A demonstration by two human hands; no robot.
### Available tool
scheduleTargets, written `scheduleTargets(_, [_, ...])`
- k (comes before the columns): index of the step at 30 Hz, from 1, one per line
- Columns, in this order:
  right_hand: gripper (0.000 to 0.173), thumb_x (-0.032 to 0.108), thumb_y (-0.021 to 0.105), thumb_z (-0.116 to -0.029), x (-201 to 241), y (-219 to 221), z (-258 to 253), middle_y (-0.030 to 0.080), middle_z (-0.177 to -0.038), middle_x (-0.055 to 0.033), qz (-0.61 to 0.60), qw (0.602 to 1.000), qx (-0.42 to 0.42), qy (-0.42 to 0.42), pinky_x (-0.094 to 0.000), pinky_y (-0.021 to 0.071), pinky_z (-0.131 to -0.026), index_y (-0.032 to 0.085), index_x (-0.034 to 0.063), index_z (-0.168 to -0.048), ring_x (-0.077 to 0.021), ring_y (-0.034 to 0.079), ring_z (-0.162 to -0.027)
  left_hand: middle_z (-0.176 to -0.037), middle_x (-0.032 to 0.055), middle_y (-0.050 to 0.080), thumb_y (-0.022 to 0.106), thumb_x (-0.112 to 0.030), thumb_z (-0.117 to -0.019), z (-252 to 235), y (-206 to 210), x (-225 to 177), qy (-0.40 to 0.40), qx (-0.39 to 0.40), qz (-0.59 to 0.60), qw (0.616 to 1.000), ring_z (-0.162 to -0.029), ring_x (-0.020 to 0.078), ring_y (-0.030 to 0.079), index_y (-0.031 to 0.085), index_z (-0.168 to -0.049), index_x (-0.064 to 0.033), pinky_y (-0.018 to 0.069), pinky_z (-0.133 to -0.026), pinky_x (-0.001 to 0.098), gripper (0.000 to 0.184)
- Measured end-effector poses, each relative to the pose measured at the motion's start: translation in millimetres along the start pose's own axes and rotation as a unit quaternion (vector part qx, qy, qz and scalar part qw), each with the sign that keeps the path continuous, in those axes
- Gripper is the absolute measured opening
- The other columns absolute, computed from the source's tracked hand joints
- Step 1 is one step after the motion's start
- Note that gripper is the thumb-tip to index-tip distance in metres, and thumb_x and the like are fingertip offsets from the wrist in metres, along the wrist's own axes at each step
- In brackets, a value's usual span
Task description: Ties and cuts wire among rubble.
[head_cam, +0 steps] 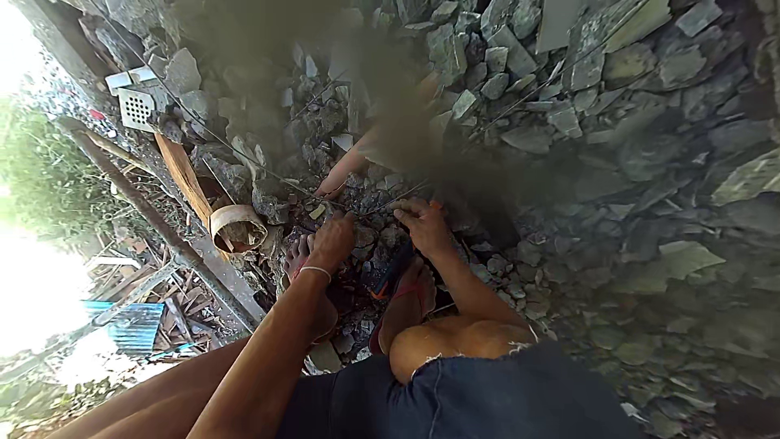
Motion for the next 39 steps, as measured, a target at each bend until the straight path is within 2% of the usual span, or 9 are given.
scheduleTargets(5, [0.015, 0.012, 0.081, -0.0897, -0.5, 19.8, 4.6, 0.076, -0.098, -0.0052, -0.031, 0.999, -0.026, -0.008, -0.0355, 0.0659, -0.076, 0.077, 0.0088, -0.103, -0.0160, 0.074, -0.080, -0.112, 0.0174, 0.067, 0.063, -0.028, -0.1020, 0.8, 9.6, 1.7, 0.006, -0.059, 0.075, 0.995, -0.101, 0.0376, 0.068, 0.070, -0.112, -0.0078, 0.0581, -0.085, 0.0578, 0.023])
scheduleTargets(17, [0.019, 0.022, 0.075, -0.0962, -10.9, 8.9, 19.7, 0.075, -0.087, -0.0067, 0.038, 0.993, 0.083, 0.072, -0.0372, 0.0631, -0.065, 0.072, 0.0070, -0.108, -0.0190, 0.071, -0.068, -0.110, 0.0165, 0.069, 0.067, -0.021, -0.0991, -5.0, 6.8, 13.2, 0.069, -0.101, 0.094, 0.988, -0.101, 0.0370, 0.069, 0.071, -0.103, -0.0073, 0.0579, -0.084, 0.0591, 0.015])
scheduleTargets(19, [0.023, 0.027, 0.076, -0.0947, -16.6, 22.4, 31.0, 0.076, -0.087, -0.0048, 0.066, 0.985, 0.140, 0.078, -0.0375, 0.0636, -0.069, 0.073, 0.0084, -0.108, -0.0176, 0.072, -0.071, -0.106, 0.0162, 0.070, 0.067, -0.022, -0.0987, 1.7, -2.5, 11.7, 0.065, -0.082, 0.090, 0.990, -0.100, 0.0368, 0.069, 0.071, -0.100, -0.0073, 0.0579, -0.084, 0.0590, 0.015])
scheduleTargets(21, [0.027, 0.031, 0.076, -0.0939, -20.7, 42.9, 45.8, 0.075, -0.089, -0.0046, 0.066, 0.978, 0.186, 0.070, -0.0372, 0.0633, -0.072, 0.073, 0.0075, -0.107, -0.0159, 0.072, -0.074, -0.122, 0.0191, 0.066, 0.064, -0.020, -0.1028, 16.2, -29.7, -3.6, 0.015, 0.051, 0.082, 0.995, -0.116, 0.0392, 0.065, 0.068, -0.115, -0.0034, 0.0524, -0.098, 0.0596, 0.021])
scheduleTargets(24, [0.032, 0.037, 0.076, -0.0930, -22.6, 67.3, 58.5, 0.075, -0.088, -0.0025, 0.063, 0.973, 0.210, 0.069, -0.0337, 0.0625, -0.075, 0.072, 0.0079, -0.106, -0.0123, 0.072, -0.075, -0.106, 0.0180, 0.069, 0.068, -0.020, -0.0990, 10.5, -5.4, 5.9, 0.053, -0.073, 0.096, 0.991, -0.099, 0.0376, 0.069, 0.070, -0.101, -0.0040, 0.0572, -0.087, 0.0579, 0.016])
scheduleTargets(26, [0.035, 0.041, 0.076, -0.0922, -20.0, 76.0, 60.5, 0.075, -0.090, -0.0017, 0.102, 0.965, 0.235, 0.047, -0.0344, 0.0614, -0.080, 0.073, 0.0093, -0.105, -0.0113, 0.071, -0.080, -0.107, 0.0178, 0.070, 0.063, -0.025, -0.1018, 8.1, -0.3, 7.0, 0.020, -0.073, 0.086, 0.993, -0.101, 0.0377, 0.070, 0.070, -0.104, -0.0053, 0.0571, -0.087, 0.0592, 0.021])
scheduleTargets(31, [0.049, 0.051, 0.077, -0.0886, -25.6, 85.1, 83.7, 0.067, -0.128, -0.0101, 0.269, 0.894, 0.339, -0.115, -0.0515, 0.0558, -0.097, 0.071, 0.0154, -0.122, -0.0271, 0.066, -0.114, -0.120, 0.0176, 0.068, 0.052, -0.043, -0.1060, 10.5, -0.5, 1.2, -0.032, -0.021, -0.006, 0.999, -0.113, 0.0399, 0.066, 0.066, -0.121, -0.0106, 0.0569, -0.087, 0.0608, 0.039])
scheduleTargets(36, [0.037, 0.041, 0.072, -0.0943, -16.6, 14.1, 74.2, 0.069, -0.115, -0.0147, 0.268, 0.957, -0.024, -0.105, -0.0475, 0.0576, -0.094, 0.074, 0.0068, -0.109, -0.0283, 0.067, -0.108, -0.115, 0.0127, 0.071, 0.048, -0.048, -0.1058, 8.6, 3.2, 7.5, -0.018, -0.014, -0.031, 0.999, -0.111, 0.0371, 0.067, 0.073, -0.113, -0.0171, 0.0574, -0.083, 0.0612, 0.041])
scheduleTargets(39, [0.056, 0.039, 0.079, -0.0883, -31.1, -28.8, 58.7, 0.061, -0.124, -0.0243, 0.261, 0.957, -0.126, 0.008, -0.0524, 0.0560, -0.093, 0.062, -0.0009, -0.124, -0.0363, 0.064, -0.109, -0.103, 0.0148, 0.071, 0.048, -0.040, -0.1054, 14.2, 3.4, -2.8, 0.018, -0.008, 0.018, 1.000, -0.102, 0.0368, 0.069, 0.073, -0.101, -0.0126, 0.0562, -0.080, 0.0609, 0.038])
Point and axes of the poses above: each hand's wrist, its own z-axis away from the middle knuckle, its own y-axis out of the palm, x = y × z, the point moved 4 cm from there along -z, towards the middle knuckle
